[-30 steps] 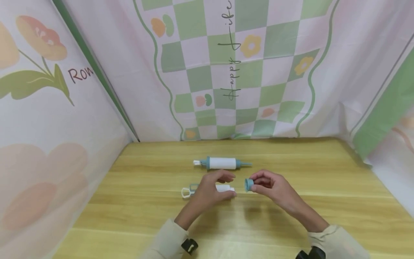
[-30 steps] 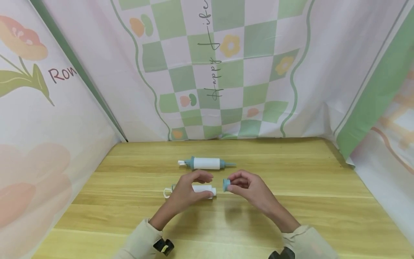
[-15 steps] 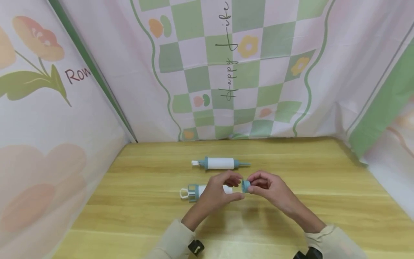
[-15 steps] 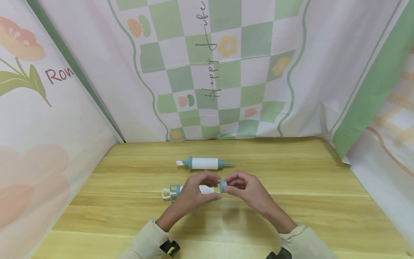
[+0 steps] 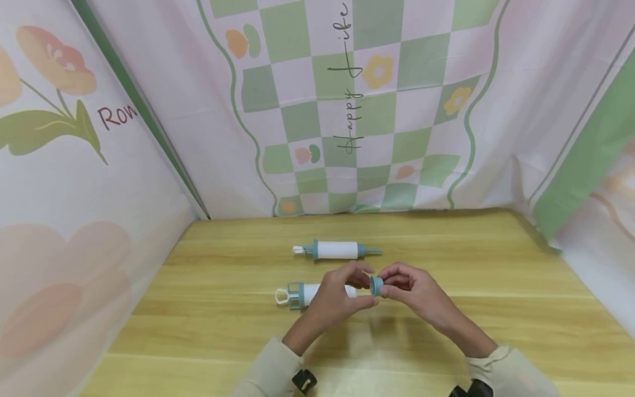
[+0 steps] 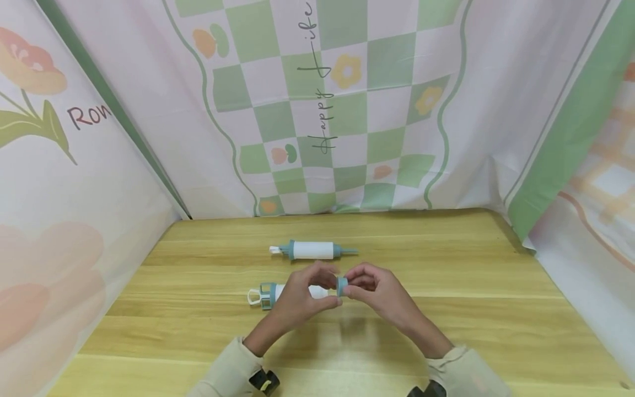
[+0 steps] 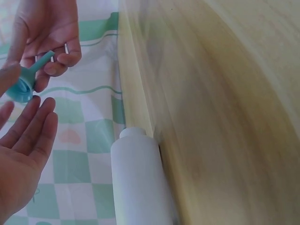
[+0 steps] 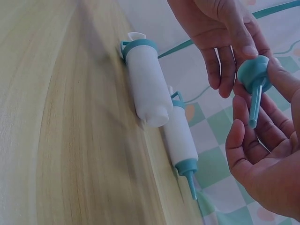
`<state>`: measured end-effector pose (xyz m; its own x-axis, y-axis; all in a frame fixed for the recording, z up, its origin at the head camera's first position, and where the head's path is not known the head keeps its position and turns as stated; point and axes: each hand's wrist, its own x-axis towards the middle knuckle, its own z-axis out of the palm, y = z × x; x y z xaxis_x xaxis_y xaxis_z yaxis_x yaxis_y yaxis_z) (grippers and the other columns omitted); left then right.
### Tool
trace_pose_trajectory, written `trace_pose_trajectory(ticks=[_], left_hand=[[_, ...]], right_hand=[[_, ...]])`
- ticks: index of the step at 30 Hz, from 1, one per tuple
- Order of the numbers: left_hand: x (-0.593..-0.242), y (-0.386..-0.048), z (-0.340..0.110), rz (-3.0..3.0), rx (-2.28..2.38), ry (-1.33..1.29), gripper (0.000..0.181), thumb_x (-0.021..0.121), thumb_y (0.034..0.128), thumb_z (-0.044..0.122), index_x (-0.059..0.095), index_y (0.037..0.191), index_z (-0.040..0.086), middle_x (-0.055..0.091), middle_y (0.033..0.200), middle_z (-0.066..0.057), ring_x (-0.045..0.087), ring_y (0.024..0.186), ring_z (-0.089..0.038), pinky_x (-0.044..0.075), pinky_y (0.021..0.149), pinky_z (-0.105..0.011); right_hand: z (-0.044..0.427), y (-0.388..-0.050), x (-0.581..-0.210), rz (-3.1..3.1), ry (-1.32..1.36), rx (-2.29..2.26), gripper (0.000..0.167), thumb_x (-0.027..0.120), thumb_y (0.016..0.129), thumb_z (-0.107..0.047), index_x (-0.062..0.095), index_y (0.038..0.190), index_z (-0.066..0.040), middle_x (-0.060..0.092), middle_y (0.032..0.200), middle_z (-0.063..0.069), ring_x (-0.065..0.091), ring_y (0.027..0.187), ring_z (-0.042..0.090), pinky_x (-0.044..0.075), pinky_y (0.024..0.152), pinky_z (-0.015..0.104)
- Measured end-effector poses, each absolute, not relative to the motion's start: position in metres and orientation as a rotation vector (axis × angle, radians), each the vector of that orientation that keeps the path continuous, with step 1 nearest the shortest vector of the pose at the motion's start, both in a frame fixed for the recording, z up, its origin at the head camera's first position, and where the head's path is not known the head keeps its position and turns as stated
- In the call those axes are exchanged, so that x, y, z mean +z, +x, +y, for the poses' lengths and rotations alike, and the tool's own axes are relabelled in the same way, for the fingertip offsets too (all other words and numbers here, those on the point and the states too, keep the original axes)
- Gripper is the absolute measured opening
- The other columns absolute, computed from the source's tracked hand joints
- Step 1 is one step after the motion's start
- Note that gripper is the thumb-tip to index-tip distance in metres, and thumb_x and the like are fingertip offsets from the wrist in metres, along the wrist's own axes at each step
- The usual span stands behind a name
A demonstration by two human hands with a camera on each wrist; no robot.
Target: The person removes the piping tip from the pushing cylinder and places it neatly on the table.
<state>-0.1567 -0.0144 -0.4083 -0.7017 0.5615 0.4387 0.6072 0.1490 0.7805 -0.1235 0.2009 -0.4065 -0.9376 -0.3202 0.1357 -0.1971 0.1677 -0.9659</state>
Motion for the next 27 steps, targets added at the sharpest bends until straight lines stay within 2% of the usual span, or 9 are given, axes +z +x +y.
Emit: trace_pose_trajectory(ticks=[5,12,18,23,27], left_hand=[[-0.409,-0.157,-0.015,-2.31,-1.661,-1.217,0.036,0.084,0.0805,0.003,0.064,0.111,0.005,0.071,0.098,-0.006,0.068,0.09,-0.015,0.055,0.083,-0.029],[-0.405,-0.158,-0.019,-2.301,-1.655,-1.175,0.034,0.083,0.0811,0.003,0.064,0.11,0.006,0.071,0.099,-0.003,0.068,0.09,-0.016,0.057,0.081,-0.032],[-0.404,-0.16,-0.022,-2.277,-1.679,-1.159,0.034,0.083,0.0808,0.002,0.065,0.109,0.006,0.071,0.098,-0.003,0.069,0.088,-0.02,0.057,0.081,-0.036],[-0.404,-0.161,-0.025,-2.274,-1.696,-1.151,0.034,0.083,0.0814,0.003,0.065,0.11,0.006,0.071,0.098,-0.004,0.069,0.089,-0.017,0.057,0.081,-0.036],[-0.404,-0.162,-0.026,-2.282,-1.715,-1.145,0.035,0.083,0.0805,0.002,0.065,0.11,0.005,0.071,0.099,-0.005,0.069,0.089,-0.019,0.057,0.081,-0.037]], right_hand=[[0.2,-0.123,-0.407,2.304,-0.521,-1.907,0.027,0.065,0.099,-0.012,0.059,0.118,0.005,0.067,0.106,0.018,0.068,0.098,0.024,0.054,0.087,0.031],[0.205,-0.122,-0.409,2.361,-0.468,-1.909,0.029,0.061,0.101,-0.015,0.059,0.122,0.005,0.065,0.111,0.018,0.066,0.098,0.028,0.055,0.087,0.04],[0.209,-0.12,-0.417,2.358,-0.412,-1.929,0.028,0.061,0.101,-0.014,0.059,0.119,0.007,0.068,0.105,0.017,0.067,0.093,0.029,0.055,0.081,0.036],[0.209,-0.12,-0.422,2.318,-0.413,-1.967,0.031,0.064,0.099,-0.011,0.057,0.119,0.012,0.069,0.102,0.017,0.067,0.091,0.028,0.055,0.079,0.033],[0.208,-0.119,-0.422,2.351,-0.404,-1.992,0.031,0.068,0.095,-0.008,0.058,0.115,0.014,0.07,0.099,0.013,0.068,0.088,0.022,0.056,0.078,0.032]])
